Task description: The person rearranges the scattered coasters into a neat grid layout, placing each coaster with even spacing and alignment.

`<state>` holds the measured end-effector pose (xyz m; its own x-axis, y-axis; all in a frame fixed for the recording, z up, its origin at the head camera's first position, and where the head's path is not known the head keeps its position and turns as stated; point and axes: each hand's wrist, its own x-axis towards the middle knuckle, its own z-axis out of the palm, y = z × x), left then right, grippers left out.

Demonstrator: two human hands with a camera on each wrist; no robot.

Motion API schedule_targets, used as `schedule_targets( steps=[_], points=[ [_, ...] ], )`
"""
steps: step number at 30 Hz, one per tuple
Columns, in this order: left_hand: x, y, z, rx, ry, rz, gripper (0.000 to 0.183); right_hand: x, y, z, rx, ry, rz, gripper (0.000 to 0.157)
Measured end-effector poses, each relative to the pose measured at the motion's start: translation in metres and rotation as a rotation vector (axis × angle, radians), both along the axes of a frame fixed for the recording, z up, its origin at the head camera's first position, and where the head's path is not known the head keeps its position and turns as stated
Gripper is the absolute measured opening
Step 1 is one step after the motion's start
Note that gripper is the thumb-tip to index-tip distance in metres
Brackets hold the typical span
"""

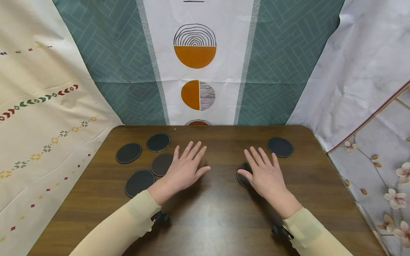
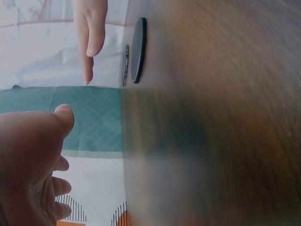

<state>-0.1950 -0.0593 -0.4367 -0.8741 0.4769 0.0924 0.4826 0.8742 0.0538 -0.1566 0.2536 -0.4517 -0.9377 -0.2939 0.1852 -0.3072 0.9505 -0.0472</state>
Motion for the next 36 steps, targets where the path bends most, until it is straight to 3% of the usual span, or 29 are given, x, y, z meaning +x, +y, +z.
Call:
schedule_targets(
  steps=[23, 36],
  points=[
    [0.003, 0.032, -0.011, -0.029, -0.036, -0.054, 0.083, 0.011, 0.018, -0.013, -0.02, 0.053, -0.012, 0.081],
    [0.006, 0.045, -0.015, -0.04, -0.042, -0.081, 0.082, 0.018, 0.027, -0.014, -0.013, -0.002, -0.03, 0.084]
  ],
)
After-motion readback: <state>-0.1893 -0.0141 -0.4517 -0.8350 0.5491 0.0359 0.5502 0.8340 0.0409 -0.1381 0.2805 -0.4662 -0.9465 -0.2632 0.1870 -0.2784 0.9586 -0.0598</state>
